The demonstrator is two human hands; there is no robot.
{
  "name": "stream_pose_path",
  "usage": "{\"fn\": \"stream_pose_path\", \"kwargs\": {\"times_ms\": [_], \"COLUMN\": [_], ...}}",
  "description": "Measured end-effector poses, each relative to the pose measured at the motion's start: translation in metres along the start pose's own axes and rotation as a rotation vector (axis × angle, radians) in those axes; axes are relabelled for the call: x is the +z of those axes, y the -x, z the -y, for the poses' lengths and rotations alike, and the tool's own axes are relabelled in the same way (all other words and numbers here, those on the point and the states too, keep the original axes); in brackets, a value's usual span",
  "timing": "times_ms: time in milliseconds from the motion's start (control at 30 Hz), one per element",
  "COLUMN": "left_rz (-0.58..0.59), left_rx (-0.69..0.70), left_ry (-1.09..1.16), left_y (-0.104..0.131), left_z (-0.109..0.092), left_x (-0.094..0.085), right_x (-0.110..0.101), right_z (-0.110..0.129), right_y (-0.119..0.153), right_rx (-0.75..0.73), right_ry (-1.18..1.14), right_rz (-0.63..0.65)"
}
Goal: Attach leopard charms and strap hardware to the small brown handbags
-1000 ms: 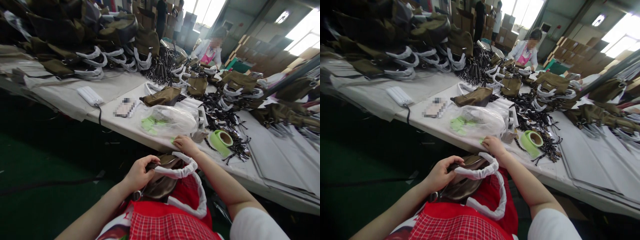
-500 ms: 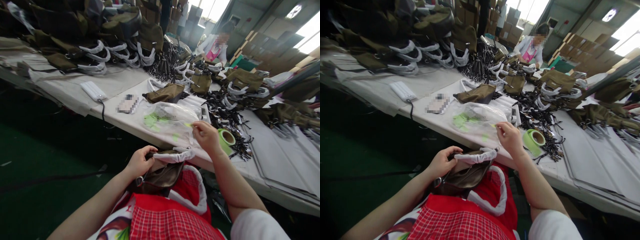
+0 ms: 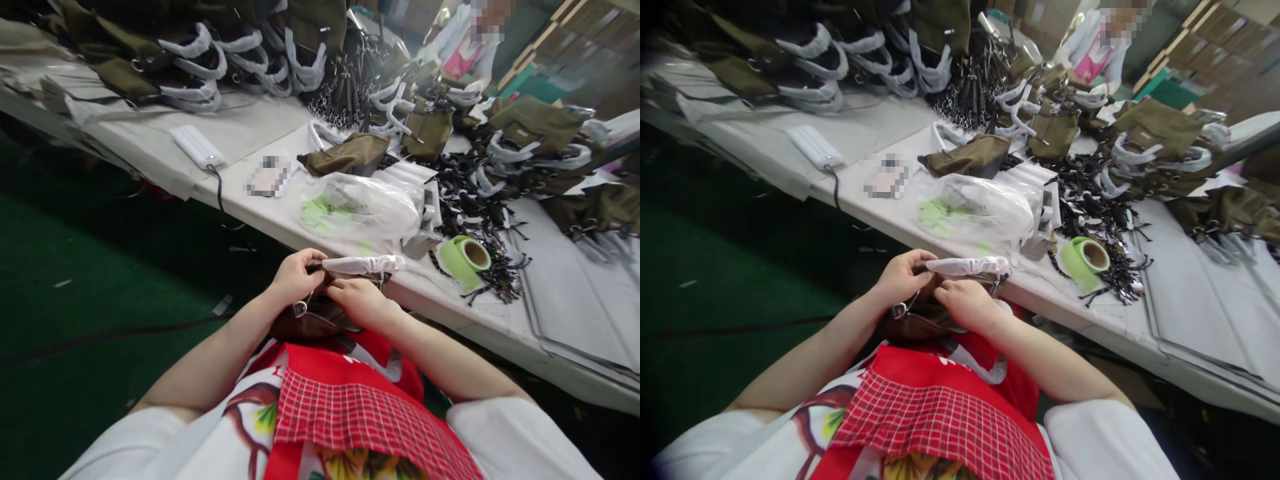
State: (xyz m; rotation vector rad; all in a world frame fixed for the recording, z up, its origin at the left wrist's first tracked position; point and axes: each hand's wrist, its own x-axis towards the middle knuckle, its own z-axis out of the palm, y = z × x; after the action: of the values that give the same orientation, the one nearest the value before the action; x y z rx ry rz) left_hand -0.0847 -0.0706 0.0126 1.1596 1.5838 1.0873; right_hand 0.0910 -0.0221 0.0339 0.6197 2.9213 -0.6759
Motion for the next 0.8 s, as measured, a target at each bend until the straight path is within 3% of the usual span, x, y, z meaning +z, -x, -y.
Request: {"fn": "stream_pose_path", "kwargs": {"times_ms": [100,200,300,433,533,667,800], "left_rz": [-0.031,-0.035,0.009,0.137,0.126,0.088,0.066], "left_rx": [-0.006,-0.007,0.007,0.044,0.065,0.067,0.066], "left_ry": [-0.001,0.014,0.076,0.146,0.132,0.125,0.116], "left_y": [-0.001,-0.002,0.001,0.007,0.008,0.007,0.009], "left_z": [0.001,0.001,-0.002,-0.007,-0.008,-0.005,-0.004], "left_x": [-0.001,-0.001,0.003,0.012,0.013,0.008,0.005], "right_x": [-0.003,-0.004,0.011,0.037,0.045,0.045,0.041], "right_z": [0.000,-0.003,-0.012,-0.023,-0.025,-0.022,-0.011], "right_y": [0.002,0.015,0.026,0.021,0.011,0.004,0.008], "right_rx": [0.071,0.280,0.438,0.646,0.688,0.696,0.564], "right_ry": [-0.041,-0.146,-0.366,-0.826,-0.958,-0.967,-0.521], "right_rz": [-0.081,-0.202,-0.158,-0.089,-0.122,-0.115,-0.075]}}
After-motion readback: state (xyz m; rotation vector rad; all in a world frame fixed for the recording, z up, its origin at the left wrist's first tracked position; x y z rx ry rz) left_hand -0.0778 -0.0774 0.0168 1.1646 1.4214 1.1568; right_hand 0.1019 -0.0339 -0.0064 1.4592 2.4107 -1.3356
